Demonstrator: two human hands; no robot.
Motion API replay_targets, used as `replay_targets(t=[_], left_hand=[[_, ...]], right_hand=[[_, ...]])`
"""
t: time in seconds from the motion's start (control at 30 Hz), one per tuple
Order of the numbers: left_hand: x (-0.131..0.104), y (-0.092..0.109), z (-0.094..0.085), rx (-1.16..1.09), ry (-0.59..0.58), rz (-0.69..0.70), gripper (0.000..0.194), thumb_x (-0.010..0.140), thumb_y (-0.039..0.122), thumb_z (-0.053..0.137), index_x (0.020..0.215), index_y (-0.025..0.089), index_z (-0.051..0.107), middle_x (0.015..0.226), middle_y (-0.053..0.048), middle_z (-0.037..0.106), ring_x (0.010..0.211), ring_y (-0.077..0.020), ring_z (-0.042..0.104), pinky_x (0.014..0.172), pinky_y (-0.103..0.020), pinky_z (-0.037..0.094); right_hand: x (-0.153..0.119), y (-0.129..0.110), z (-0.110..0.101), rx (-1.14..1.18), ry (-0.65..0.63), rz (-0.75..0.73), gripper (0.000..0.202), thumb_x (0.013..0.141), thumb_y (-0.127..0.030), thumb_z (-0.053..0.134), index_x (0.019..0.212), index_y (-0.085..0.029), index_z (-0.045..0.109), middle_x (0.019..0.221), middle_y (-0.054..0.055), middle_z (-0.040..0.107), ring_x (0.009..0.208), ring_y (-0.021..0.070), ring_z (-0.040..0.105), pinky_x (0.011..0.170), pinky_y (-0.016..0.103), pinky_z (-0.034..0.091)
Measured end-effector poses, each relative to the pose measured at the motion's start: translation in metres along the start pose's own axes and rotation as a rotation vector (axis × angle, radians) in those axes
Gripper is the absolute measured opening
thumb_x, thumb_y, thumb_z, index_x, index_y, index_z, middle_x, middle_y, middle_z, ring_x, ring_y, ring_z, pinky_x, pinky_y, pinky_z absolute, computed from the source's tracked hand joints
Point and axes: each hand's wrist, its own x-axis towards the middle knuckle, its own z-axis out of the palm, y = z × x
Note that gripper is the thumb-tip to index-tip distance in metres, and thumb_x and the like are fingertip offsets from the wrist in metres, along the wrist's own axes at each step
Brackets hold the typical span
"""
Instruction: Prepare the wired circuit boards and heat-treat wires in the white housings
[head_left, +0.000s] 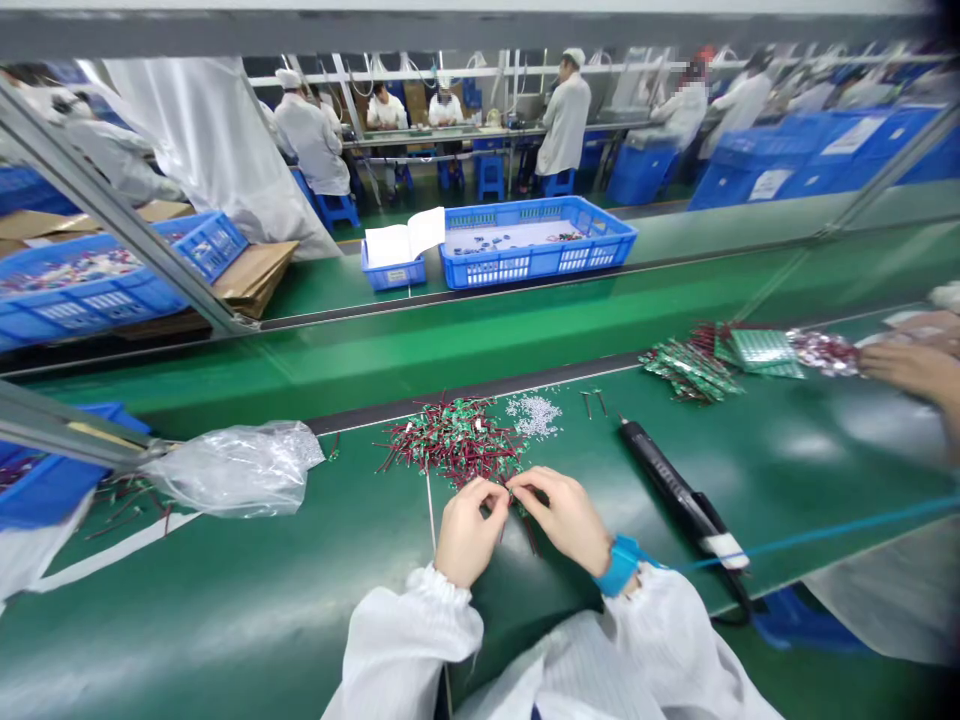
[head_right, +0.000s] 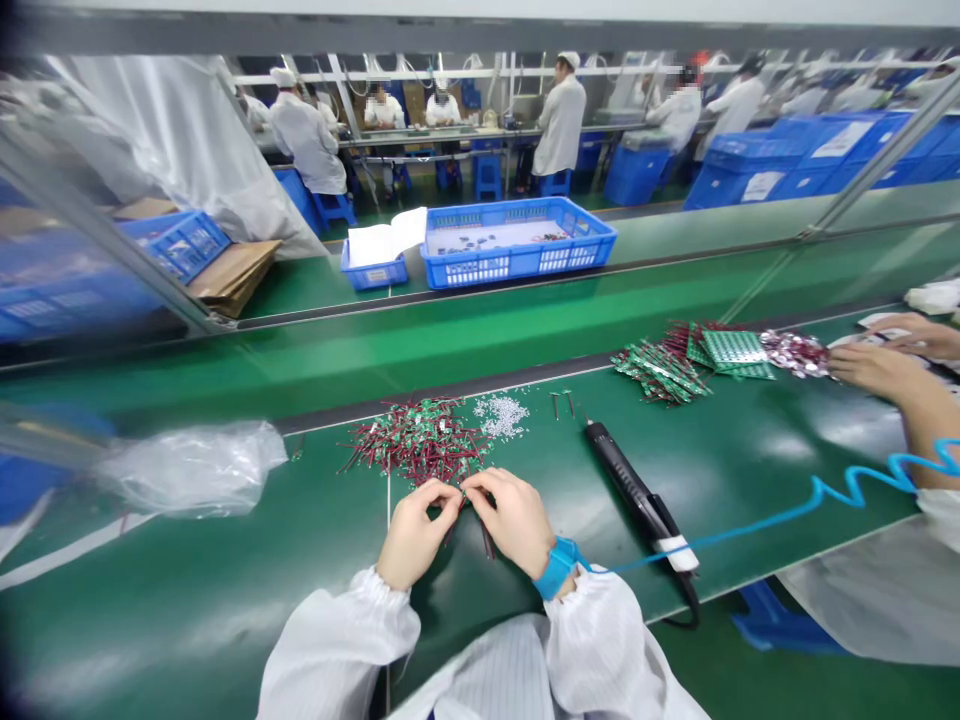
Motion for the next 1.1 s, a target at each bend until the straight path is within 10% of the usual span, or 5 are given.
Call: replay_targets(t=[0.27, 1.1], left_hand=[[0.0, -0.008, 0.006, -0.151, -0.108, -0.099, 0.023, 0.086, 0.031, 0.048, 0.08, 0.019, 0.066, 0.079, -0.002, 0.069, 0.075, -0.0155, 0.063, 0.073, -0.024, 0.045], [0.0, -0.016, 0.026, 0.007, 0.094, -0.198, 0.024, 0.083, 0.031, 0.046, 0.067, 0.019, 0.059, 0.054, 0.004, 0.052, 0.051, -0.0106, 0.047, 0.055, -0.022, 0.034]], right_hand=[[-0.003, 0.0, 0.002, 0.019, 0.031, 0.042, 0.015, 0.09, -0.025, 0.049, 0.086, -0.023, 0.064, 0.088, 0.001, 0.067, 0.083, 0.0169, 0.061, 0.075, 0.027, 0.045], [-0.003, -0.001, 0.024, -0.154, 0.128, 0.207, 0.014, 0.088, -0.022, 0.046, 0.081, -0.021, 0.059, 0.081, 0.003, 0.065, 0.077, 0.0194, 0.06, 0.07, 0.031, 0.045]])
